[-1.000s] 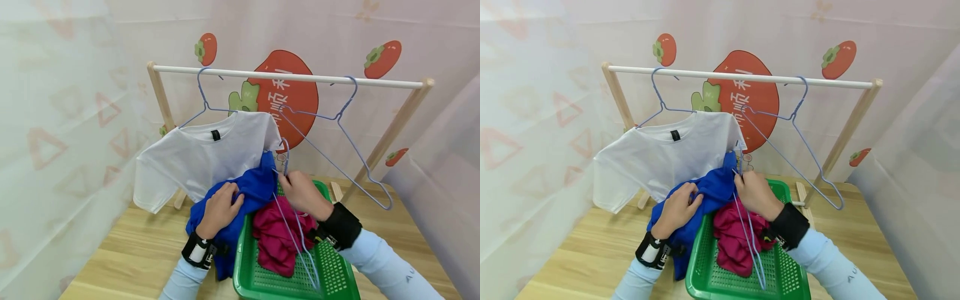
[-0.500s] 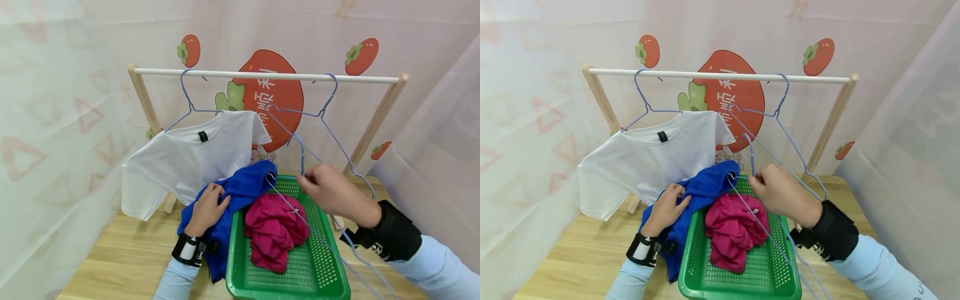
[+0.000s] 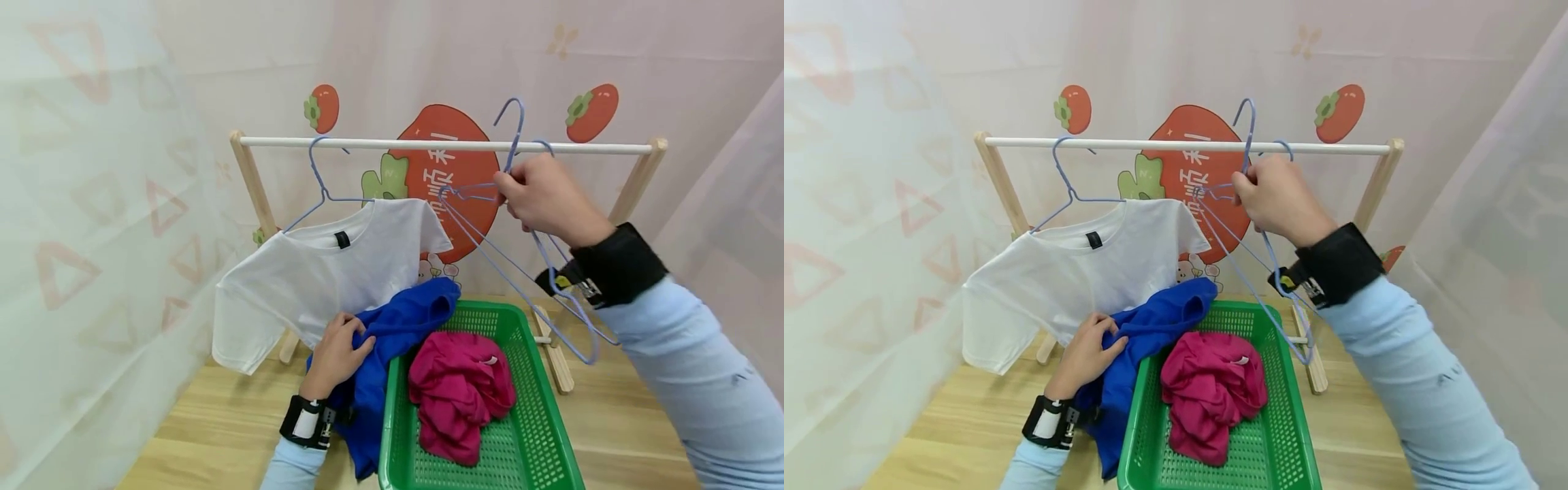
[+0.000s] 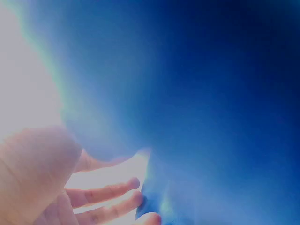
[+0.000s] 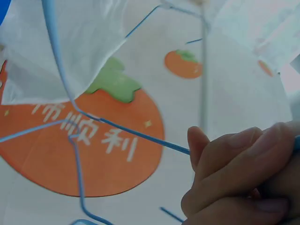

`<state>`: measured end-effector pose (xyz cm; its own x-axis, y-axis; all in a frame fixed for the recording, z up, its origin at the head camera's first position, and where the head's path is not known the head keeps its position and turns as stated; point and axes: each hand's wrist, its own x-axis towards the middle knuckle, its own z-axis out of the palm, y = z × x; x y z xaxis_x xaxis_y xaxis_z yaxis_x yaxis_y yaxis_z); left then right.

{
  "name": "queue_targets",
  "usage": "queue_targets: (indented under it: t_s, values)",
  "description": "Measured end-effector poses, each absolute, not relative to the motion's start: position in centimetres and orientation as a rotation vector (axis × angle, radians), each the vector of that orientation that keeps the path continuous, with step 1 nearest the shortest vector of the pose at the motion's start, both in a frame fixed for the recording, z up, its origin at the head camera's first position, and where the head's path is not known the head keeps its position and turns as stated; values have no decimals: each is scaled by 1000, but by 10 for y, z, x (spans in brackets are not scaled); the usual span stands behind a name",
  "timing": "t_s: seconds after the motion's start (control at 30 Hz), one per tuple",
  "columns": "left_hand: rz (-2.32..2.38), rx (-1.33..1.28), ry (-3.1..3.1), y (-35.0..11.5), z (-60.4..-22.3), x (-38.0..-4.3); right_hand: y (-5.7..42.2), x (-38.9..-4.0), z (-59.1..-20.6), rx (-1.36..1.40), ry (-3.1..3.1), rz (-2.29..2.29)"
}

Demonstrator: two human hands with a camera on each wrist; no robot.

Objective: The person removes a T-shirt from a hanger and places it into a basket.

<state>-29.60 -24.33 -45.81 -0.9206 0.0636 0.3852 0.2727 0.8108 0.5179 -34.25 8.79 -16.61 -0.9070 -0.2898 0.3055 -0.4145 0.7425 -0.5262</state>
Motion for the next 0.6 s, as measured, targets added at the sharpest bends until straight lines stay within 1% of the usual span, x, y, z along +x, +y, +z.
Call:
queue_targets:
  t_s: [0.2, 0.33, 0.4, 0.47, 0.53, 0.6]
  values:
    - [-927, -244, -2719, -250, -456, -291, 81, -369, -195, 556, -2765, 859]
    - [-917, -185, -2804, -255, -456, -290, 86, -371, -207, 523, -2817, 816]
    - [-897, -158, -2845, -258, -455, -291, 88, -360, -205, 455, -2840, 716]
    - [-890, -140, -2893, -262, -455, -293, 87, -341, -198, 368, -2824, 560]
    - [-903, -136, -2934, -265, -454, -295, 82, -312, -190, 312, -2770, 430]
    - [-927, -130, -2967, -267, -455, -297, 74, -280, -185, 350, -2687, 363]
